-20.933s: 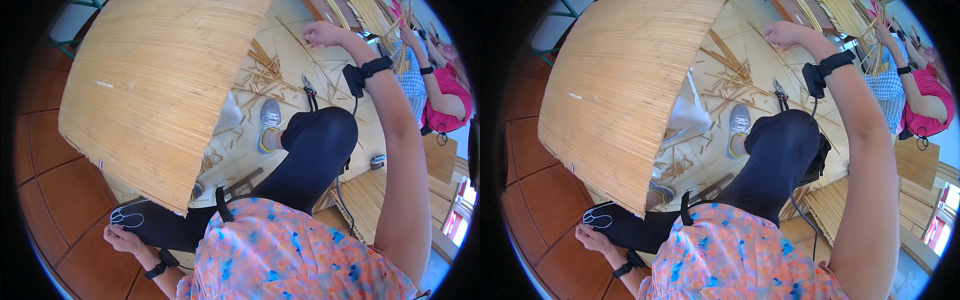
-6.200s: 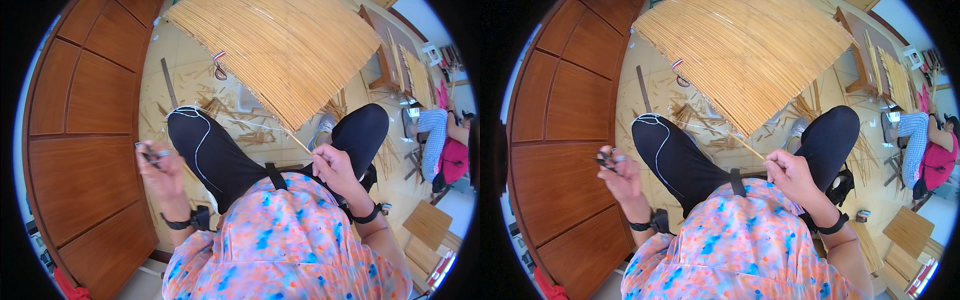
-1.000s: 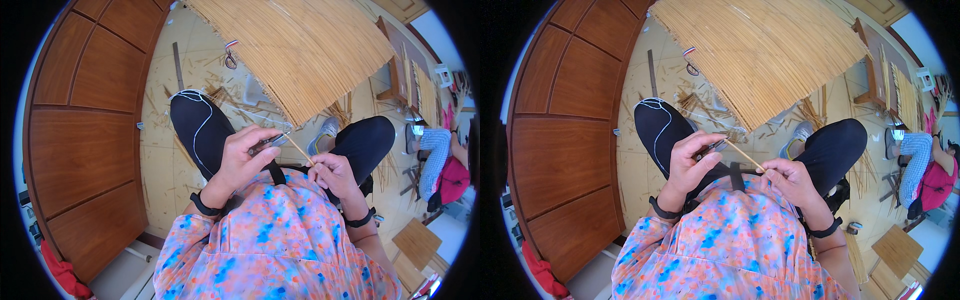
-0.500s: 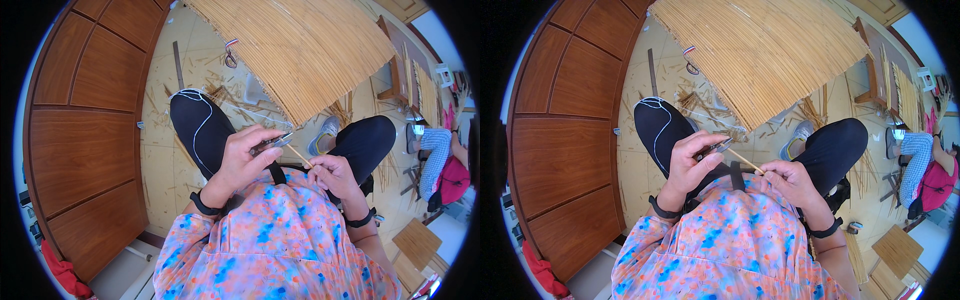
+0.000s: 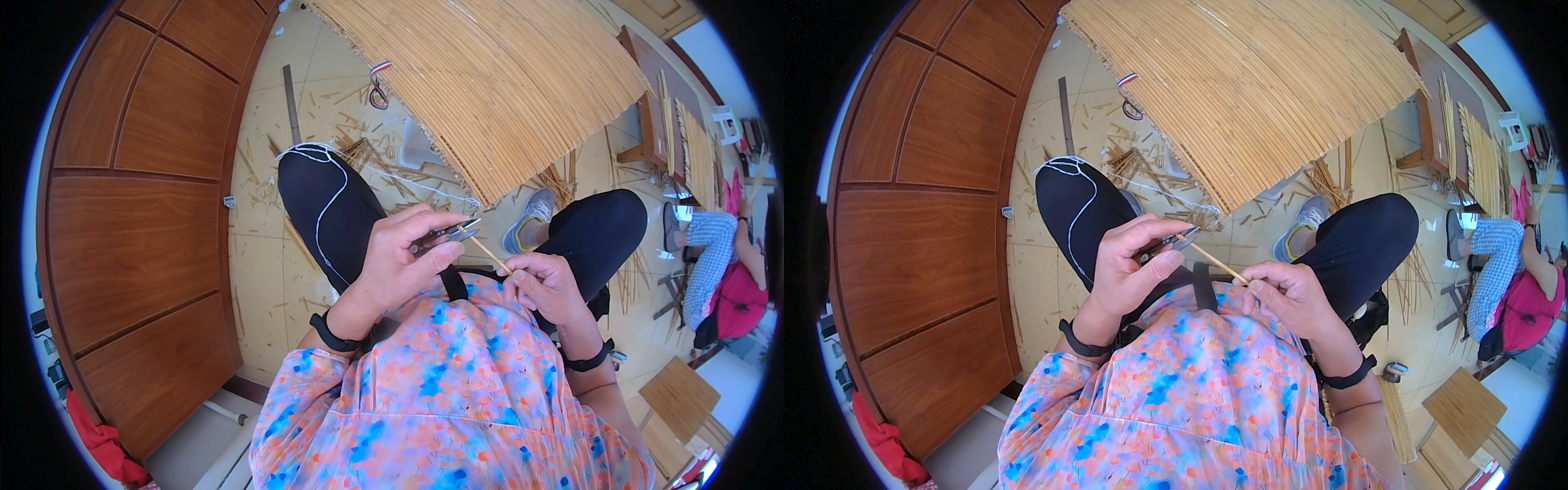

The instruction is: The person assembles a bamboo mat by threading a string through thin wooden slats, using shears to trim excess material and securing the edges by hand.

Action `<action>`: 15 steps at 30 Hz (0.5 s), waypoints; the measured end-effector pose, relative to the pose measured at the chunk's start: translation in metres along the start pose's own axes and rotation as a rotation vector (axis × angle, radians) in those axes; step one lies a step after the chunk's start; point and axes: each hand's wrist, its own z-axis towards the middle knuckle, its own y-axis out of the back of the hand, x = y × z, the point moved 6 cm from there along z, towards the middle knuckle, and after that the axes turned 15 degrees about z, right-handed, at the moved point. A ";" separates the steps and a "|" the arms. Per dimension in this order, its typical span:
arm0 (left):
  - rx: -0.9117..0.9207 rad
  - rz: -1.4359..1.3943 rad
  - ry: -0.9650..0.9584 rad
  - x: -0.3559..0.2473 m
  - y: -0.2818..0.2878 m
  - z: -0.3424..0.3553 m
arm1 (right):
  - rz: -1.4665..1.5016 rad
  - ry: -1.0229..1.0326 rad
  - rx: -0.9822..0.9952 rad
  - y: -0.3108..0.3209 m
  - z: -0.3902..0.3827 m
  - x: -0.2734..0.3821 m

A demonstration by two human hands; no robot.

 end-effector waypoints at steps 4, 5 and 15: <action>0.003 0.001 -0.004 0.000 -0.001 0.000 | -0.009 -0.040 -0.017 0.000 0.000 0.002; 0.005 0.001 -0.003 0.000 -0.001 0.000 | -0.004 -0.068 -0.029 0.000 0.000 0.001; -0.033 -0.108 0.034 0.006 -0.005 -0.006 | -0.020 -0.076 -0.030 -0.001 0.000 0.002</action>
